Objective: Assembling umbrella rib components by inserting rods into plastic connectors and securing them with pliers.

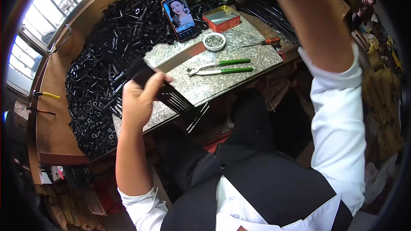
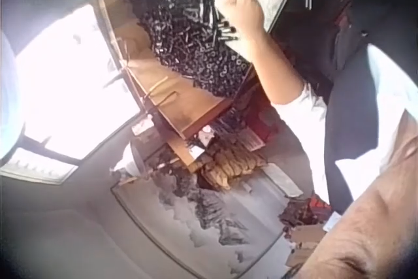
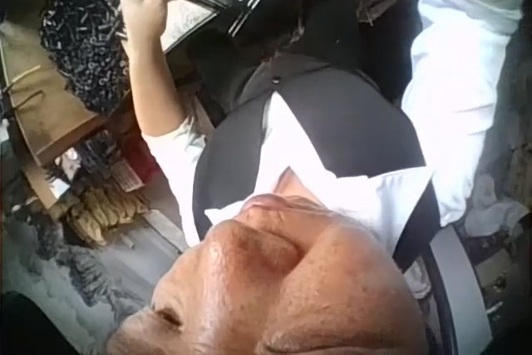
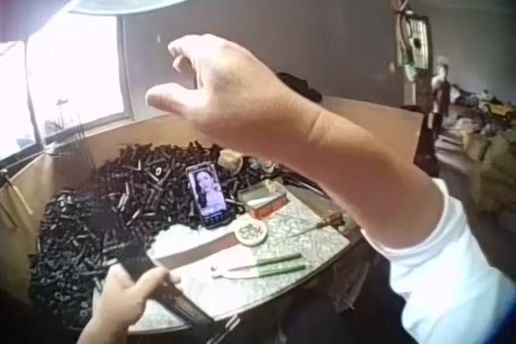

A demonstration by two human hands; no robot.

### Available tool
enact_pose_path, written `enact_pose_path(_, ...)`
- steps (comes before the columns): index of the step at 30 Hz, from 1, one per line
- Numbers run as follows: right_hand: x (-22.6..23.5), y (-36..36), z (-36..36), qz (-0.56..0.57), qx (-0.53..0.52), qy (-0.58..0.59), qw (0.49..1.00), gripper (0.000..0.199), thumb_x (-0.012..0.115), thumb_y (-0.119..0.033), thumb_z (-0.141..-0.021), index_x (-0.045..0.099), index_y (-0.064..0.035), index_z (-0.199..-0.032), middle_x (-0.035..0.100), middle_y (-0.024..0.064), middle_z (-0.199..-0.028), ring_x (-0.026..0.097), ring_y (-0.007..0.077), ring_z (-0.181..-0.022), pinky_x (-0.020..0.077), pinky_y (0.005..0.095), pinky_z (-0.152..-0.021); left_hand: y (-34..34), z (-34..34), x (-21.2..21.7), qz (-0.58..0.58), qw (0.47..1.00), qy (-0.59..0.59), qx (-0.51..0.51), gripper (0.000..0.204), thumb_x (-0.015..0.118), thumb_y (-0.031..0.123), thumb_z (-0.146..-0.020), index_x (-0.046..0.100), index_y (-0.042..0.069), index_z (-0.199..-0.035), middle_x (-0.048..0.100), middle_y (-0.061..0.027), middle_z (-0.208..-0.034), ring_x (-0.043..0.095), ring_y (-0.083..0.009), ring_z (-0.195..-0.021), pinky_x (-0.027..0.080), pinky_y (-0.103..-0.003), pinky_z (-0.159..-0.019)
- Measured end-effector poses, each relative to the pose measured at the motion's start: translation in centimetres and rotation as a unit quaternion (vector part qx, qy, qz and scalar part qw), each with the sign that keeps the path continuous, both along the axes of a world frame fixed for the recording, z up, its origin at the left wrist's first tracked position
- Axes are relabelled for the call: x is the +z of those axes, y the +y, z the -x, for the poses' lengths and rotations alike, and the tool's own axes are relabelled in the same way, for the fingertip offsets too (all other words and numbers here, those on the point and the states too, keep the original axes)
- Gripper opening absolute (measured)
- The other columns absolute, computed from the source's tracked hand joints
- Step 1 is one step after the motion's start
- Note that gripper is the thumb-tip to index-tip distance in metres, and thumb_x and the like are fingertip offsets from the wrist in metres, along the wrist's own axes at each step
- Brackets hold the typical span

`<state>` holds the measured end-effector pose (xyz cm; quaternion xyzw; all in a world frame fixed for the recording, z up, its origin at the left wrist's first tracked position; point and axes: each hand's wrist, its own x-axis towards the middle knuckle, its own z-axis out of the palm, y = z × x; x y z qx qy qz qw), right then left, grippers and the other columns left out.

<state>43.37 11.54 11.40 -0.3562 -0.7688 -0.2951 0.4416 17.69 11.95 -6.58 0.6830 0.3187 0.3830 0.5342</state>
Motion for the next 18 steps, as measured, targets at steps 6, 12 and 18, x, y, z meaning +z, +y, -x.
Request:
enact_pose_path(6,-22.5,-9.2,9.3,0.702,0.341,0.328,0.532,0.033,0.054,-0.025,-0.095,0.055,0.0003,-0.117,0.063,0.0101,-0.083,0.062,0.0130,-0.063,0.0525,0.0271,-0.053,0.0,3.7,-8.8,0.187,0.917,-0.275,0.218,0.025,0.054,0.020,-0.095,0.055,-0.003,-0.105,0.063,-0.0192,-0.104,0.065,-0.0237,-0.091,0.059,-0.034,-0.066)
enact_pose_path(12,-30.6,-9.4,14.0,0.603,0.429,0.593,0.317,0.061,0.043,-0.038,-0.099,0.020,-0.0004,-0.140,0.056,0.0127,-0.096,0.061,0.0156,-0.069,0.0558,0.0290,-0.058,-3.8,1.9,-11.4,0.256,0.853,-0.358,0.280,0.022,0.049,0.022,-0.098,0.053,0.002,-0.108,0.061,-0.0142,-0.108,0.062,-0.0235,-0.091,0.058,-0.040,-0.075)
enact_pose_path(18,-28.6,-5.5,10.1,0.529,0.296,0.676,0.419,0.049,0.038,-0.042,-0.100,0.057,0.0027,-0.108,0.061,0.0125,-0.087,0.060,0.0150,-0.063,0.0534,0.0292,-0.053,-6.6,-0.6,-10.2,0.276,0.879,-0.354,0.160,0.042,0.041,0.036,-0.100,0.049,-0.004,-0.111,0.058,-0.0239,-0.112,0.063,-0.0318,-0.099,0.058,-0.042,-0.080)
